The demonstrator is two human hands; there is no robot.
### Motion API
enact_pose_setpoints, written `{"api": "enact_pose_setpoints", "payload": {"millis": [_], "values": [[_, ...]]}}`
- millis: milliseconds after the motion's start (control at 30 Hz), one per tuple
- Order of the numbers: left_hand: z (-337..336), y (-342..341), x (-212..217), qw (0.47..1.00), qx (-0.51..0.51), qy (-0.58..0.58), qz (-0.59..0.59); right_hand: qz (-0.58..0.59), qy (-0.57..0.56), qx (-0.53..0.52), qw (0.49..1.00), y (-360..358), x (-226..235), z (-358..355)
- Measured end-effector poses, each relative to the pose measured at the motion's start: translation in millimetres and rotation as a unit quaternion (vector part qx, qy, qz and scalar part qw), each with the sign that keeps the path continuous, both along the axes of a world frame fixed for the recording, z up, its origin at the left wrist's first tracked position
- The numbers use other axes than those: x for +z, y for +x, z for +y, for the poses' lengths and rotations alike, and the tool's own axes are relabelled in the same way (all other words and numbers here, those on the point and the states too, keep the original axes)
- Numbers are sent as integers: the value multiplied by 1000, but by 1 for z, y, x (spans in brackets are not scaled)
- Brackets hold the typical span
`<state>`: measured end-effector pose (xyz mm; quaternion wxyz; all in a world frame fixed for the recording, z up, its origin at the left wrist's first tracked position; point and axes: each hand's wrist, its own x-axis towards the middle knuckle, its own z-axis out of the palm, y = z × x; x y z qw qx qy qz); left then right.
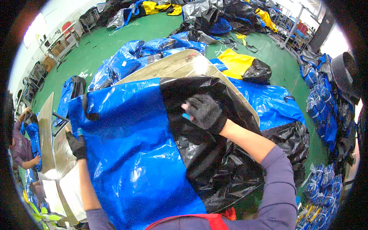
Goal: The person places a white rectangular item into a clear plastic bag, then folds a blue and black plastic sheet and inserts it into the same bag. The person repeats this process with additional blue and black sheets, placing each folded sheet into the bag. The person works at a table in a warehouse-like setting.
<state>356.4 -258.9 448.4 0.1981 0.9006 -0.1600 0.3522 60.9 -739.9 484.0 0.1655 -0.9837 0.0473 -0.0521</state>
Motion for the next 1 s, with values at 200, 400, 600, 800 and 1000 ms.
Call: {"api": "enact_pose_setpoints", "payload": {"millis": [200, 400, 600, 800, 1000], "values": [[-177, -153, -28, 866, -429, 234, 108, -208, -220, 29, 953, 104, 91, 22], [-187, -161, -32, 835, -474, 139, 241, -119, -124, 205, 964, -21, 38, 71], [-134, -255, 104, 636, -583, 113, 492, 56, -169, 163, 970, -69, -10, 67], [-111, -191, 100, 881, -254, 360, 172, -23, -192, 169, 967, -59, 43, 68], [-77, -196, -25, 875, -208, 372, 228, -14, -261, 77, 962, -64, -23, -10]]}}
